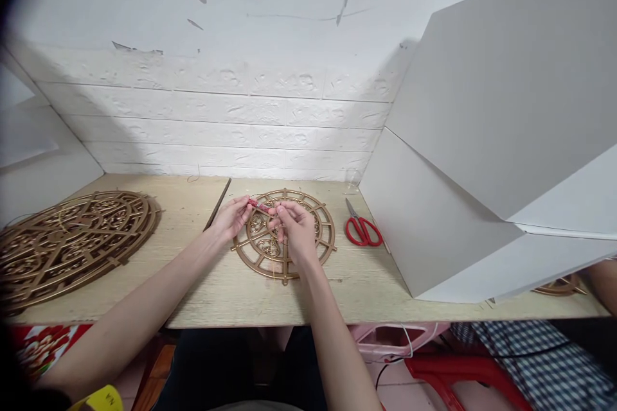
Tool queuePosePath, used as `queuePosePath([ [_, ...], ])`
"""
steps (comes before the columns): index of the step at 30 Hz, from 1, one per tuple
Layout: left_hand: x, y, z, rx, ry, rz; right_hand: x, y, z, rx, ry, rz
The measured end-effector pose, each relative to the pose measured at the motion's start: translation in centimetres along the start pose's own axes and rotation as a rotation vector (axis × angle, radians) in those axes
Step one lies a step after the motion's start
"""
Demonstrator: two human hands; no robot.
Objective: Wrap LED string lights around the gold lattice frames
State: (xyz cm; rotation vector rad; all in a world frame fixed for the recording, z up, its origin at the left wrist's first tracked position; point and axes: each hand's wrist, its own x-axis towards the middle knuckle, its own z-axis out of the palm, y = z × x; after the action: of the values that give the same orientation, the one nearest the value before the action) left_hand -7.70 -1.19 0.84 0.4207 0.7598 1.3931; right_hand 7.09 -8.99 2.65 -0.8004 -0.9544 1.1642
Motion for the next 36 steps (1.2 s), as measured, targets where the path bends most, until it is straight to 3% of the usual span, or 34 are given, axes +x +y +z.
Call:
queuePosePath([
  [13, 0.3, 0.2, -0.1, -0.060, 0.033, -0.025, 0.7, 2.2, -0.9, 0.023, 0.102, 0.182],
  [24, 0.5, 0.1, -0.3, -0.039, -0.009, -0.019, 0.7, 2.1, -0.9, 0.042, 0.072, 0.197],
  [36, 0.7, 0.0, -0.4, -0.051, -0.007, -0.035, 0.6, 2.1, -0.9, -0.114, 0.071, 0.150],
])
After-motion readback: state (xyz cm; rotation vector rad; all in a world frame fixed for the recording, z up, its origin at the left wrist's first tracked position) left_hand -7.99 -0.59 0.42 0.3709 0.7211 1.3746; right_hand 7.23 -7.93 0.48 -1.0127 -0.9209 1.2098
